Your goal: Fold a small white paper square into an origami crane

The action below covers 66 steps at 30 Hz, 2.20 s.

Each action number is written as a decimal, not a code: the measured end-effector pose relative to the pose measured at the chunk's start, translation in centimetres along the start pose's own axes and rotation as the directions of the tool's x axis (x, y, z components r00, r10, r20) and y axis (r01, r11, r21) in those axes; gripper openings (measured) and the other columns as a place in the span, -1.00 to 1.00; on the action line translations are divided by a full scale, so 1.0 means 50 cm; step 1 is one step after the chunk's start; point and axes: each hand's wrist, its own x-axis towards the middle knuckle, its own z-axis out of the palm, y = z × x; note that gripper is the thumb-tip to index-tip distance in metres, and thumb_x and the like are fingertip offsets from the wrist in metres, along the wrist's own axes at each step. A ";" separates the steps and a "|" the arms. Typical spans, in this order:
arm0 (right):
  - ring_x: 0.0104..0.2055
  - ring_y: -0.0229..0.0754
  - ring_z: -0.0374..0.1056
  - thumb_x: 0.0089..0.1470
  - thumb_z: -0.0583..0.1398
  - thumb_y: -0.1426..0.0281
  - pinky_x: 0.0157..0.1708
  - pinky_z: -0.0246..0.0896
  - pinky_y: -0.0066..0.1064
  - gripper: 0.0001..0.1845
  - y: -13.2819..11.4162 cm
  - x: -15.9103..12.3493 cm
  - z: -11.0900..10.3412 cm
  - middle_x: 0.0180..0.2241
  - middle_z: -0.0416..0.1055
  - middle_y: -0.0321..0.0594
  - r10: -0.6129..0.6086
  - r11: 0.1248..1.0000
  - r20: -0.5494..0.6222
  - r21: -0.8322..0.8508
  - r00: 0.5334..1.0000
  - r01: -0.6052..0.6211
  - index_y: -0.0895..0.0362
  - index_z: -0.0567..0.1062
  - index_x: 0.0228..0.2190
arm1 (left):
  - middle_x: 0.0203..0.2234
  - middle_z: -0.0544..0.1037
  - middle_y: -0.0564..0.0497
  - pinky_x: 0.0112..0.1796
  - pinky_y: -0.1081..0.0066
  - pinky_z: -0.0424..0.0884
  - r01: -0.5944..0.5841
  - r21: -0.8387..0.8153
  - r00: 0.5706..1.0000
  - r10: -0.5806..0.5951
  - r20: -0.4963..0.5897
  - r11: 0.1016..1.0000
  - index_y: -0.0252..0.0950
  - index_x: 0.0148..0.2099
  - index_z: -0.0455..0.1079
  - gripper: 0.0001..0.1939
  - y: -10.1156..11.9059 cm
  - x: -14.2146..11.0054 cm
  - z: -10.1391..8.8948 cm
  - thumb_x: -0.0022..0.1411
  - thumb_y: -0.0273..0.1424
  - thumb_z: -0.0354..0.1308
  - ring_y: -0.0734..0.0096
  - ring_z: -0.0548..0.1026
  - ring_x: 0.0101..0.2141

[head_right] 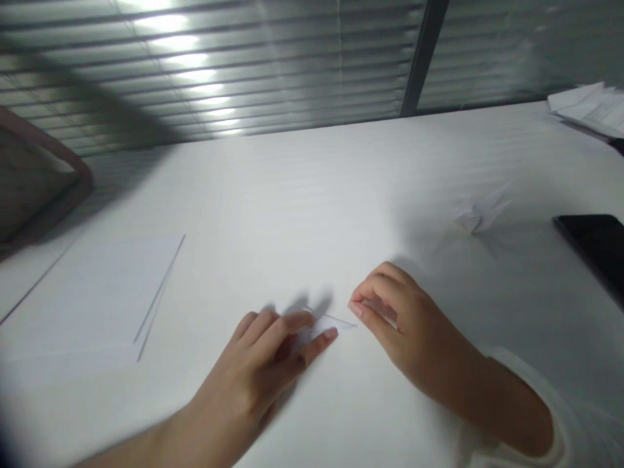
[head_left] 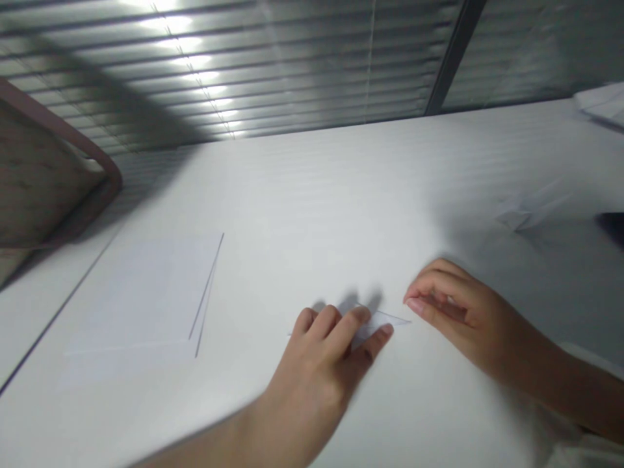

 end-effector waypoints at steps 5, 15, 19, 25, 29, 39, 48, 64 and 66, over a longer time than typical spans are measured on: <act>-0.25 -0.15 0.28 0.00 0.25 0.43 -0.26 0.21 -0.29 -0.91 -0.003 -0.002 0.011 -0.36 0.32 -0.26 -0.074 0.994 0.015 -0.074 0.997 0.075 0.06 0.40 -0.44 | -0.15 0.45 -0.12 -0.32 0.27 0.14 -0.006 0.009 1.000 0.006 0.002 1.000 -0.28 0.15 0.29 -0.61 0.000 0.000 -0.002 0.39 -0.52 -0.22 0.24 0.28 -0.30; -0.29 -0.18 0.25 0.01 0.23 0.48 -0.28 0.14 -0.28 -0.89 -0.008 -0.001 0.019 -0.40 0.29 -0.30 -0.048 0.987 -0.004 -0.151 0.999 0.047 0.07 0.38 -0.46 | -0.17 0.45 -0.09 -0.34 0.28 0.13 0.001 0.002 1.000 -0.001 -0.026 1.000 -0.29 0.12 0.32 -0.62 0.002 0.001 0.001 0.40 -0.51 -0.23 0.28 0.28 -0.33; -0.31 -0.20 0.24 0.01 0.22 0.49 -0.30 0.12 -0.29 -0.87 -0.006 0.000 0.019 -0.41 0.27 -0.32 -0.049 0.988 0.010 -0.147 0.999 0.050 0.07 0.35 -0.48 | -0.15 0.44 -0.10 -0.34 0.27 0.14 0.008 0.002 1.000 -0.008 -0.011 1.000 -0.29 0.14 0.29 -0.61 0.002 0.001 0.003 0.39 -0.53 -0.22 0.26 0.27 -0.32; -0.39 -0.26 0.22 0.13 0.13 0.39 -0.41 0.14 -0.37 -0.89 -0.009 0.007 -0.002 -0.41 0.26 -0.33 0.021 0.999 0.080 -0.036 0.997 -0.018 0.06 0.37 -0.45 | -0.10 0.41 -0.11 -0.32 0.26 0.16 0.005 -0.001 1.000 -0.004 0.010 1.000 -0.26 0.16 0.27 -0.62 0.000 -0.002 0.007 0.39 -0.51 -0.19 0.24 0.27 -0.29; -0.40 -0.28 0.23 0.11 0.14 0.42 -0.42 0.16 -0.41 -0.87 -0.008 0.008 -0.009 -0.42 0.26 -0.33 0.051 0.999 0.113 -0.007 0.992 -0.050 0.05 0.40 -0.48 | -0.10 0.40 -0.12 -0.31 0.25 0.16 0.000 0.007 1.000 0.000 0.016 1.000 -0.25 0.17 0.25 -0.62 -0.001 -0.005 0.009 0.38 -0.51 -0.18 0.24 0.26 -0.28; -0.34 -0.21 0.23 0.02 0.21 0.50 -0.36 0.14 -0.35 -0.86 -0.007 0.007 0.008 -0.43 0.27 -0.31 -0.023 0.995 0.046 -0.097 0.999 0.028 0.08 0.38 -0.52 | -0.11 0.41 -0.12 -0.32 0.26 0.18 0.002 0.021 1.000 -0.002 0.002 1.000 -0.26 0.15 0.28 -0.63 -0.001 -0.003 0.009 0.37 -0.53 -0.16 0.24 0.27 -0.29; -0.32 -0.20 0.23 0.03 0.23 0.43 -0.33 0.12 -0.32 -0.88 -0.007 0.007 0.014 -0.42 0.27 -0.31 -0.078 0.988 0.037 -0.130 0.996 0.082 0.08 0.36 -0.48 | -0.12 0.41 -0.11 -0.33 0.26 0.21 0.003 0.021 1.000 -0.003 -0.020 1.000 -0.19 0.16 0.27 -0.60 -0.003 -0.003 0.012 0.36 -0.54 -0.15 0.25 0.29 -0.28; -0.23 -0.22 0.26 0.11 0.15 0.58 -0.22 0.16 -0.33 -0.84 -0.033 -0.004 0.030 -0.34 0.34 -0.30 -0.171 0.983 0.091 -0.045 0.981 0.175 0.06 0.39 -0.37 | -0.24 0.35 0.00 -0.29 0.47 0.42 0.399 -0.552 0.879 -0.478 0.002 0.732 -0.26 -0.28 0.34 -0.92 -0.013 -0.008 -0.008 0.23 -0.54 0.09 0.47 0.41 -0.31; -0.24 -0.21 0.26 0.10 0.18 0.54 -0.23 0.16 -0.32 -0.87 -0.039 -0.004 0.038 -0.35 0.34 -0.30 -0.158 0.986 0.088 -0.039 0.984 0.162 0.06 0.38 -0.39 | -0.23 0.33 -0.01 -0.28 0.46 0.42 0.393 -0.552 0.881 -0.474 -0.005 0.736 -0.27 -0.29 0.33 -0.92 -0.010 -0.006 -0.010 0.23 -0.54 0.09 0.46 0.41 -0.29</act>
